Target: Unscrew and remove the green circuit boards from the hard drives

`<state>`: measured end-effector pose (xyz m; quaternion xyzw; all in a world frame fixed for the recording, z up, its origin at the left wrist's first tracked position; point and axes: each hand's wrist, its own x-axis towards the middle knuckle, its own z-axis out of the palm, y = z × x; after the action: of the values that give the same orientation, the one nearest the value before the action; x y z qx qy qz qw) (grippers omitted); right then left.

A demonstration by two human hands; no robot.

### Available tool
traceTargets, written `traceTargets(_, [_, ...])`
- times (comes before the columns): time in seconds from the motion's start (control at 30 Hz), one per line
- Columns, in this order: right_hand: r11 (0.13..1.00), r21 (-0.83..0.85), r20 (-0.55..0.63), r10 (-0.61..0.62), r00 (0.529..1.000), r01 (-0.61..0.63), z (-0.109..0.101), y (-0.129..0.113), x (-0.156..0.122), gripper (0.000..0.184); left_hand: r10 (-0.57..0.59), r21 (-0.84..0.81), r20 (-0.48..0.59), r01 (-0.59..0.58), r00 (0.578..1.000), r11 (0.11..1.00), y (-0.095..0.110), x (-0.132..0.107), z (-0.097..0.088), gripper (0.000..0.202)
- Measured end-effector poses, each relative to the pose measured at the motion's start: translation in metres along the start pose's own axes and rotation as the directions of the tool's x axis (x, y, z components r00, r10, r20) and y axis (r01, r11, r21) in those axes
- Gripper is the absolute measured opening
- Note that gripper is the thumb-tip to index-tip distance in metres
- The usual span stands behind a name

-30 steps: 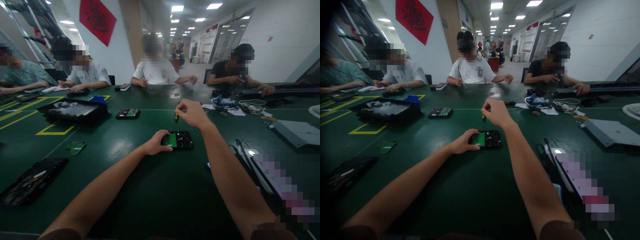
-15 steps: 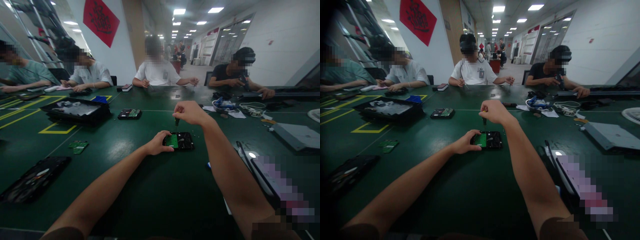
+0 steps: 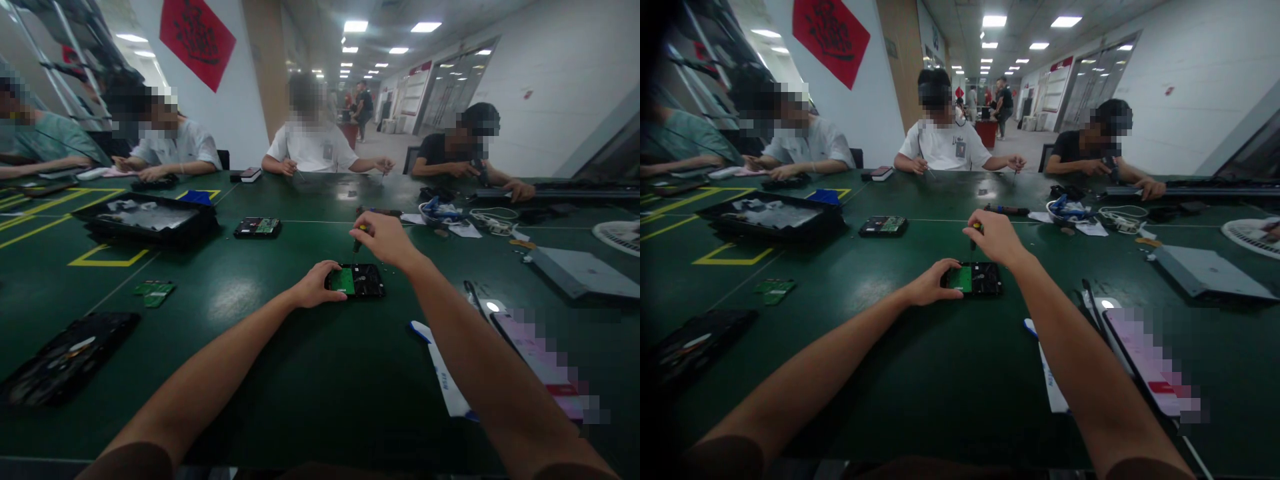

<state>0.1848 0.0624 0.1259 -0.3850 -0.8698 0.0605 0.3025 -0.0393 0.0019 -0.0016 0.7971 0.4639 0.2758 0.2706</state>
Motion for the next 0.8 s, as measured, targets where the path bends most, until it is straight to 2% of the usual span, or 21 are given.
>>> traceTargets(0.1, [0.999, 0.018, -0.102, 0.037, 0.994, -0.035, 0.008, -0.001, -0.026, 0.025, 0.012, 0.017, 0.017, -0.013, 1.0, 1.0, 0.004, -0.001, 0.001, 0.082])
traceTargets(0.23, [0.992, 0.097, -0.171, 0.101, 0.98, -0.085, 0.016, -0.001, -0.055, 0.045, 0.051, -0.003, 0.062, -0.051, 0.997, 0.999, 0.014, -0.003, 0.005, 0.084])
traceTargets(0.4, [0.974, 0.193, -0.262, 0.169, 0.95, -0.12, 0.027, 0.002, -0.081, 0.052, 0.043, -0.001, 0.078, -0.043, 0.996, 0.999, 0.02, -0.006, 0.01, 0.085])
traceTargets(0.53, [0.95, 0.286, -0.362, 0.227, 0.904, -0.124, 0.039, 0.01, -0.094, 0.06, 0.062, 0.002, 0.066, -0.062, 0.996, 0.998, 0.019, -0.006, 0.011, 0.084])
traceTargets(0.63, [0.943, 0.317, -0.416, 0.231, 0.879, -0.098, 0.046, 0.017, -0.098, 0.055, 0.071, 0.012, 0.048, -0.071, 0.996, 0.997, 0.018, -0.005, 0.013, 0.081])
traceTargets(0.8, [0.956, 0.283, -0.455, 0.203, 0.867, -0.075, 0.053, 0.021, -0.101, 0.053, 0.079, 0.025, 0.034, -0.08, 0.996, 0.997, 0.016, -0.005, 0.014, 0.078])
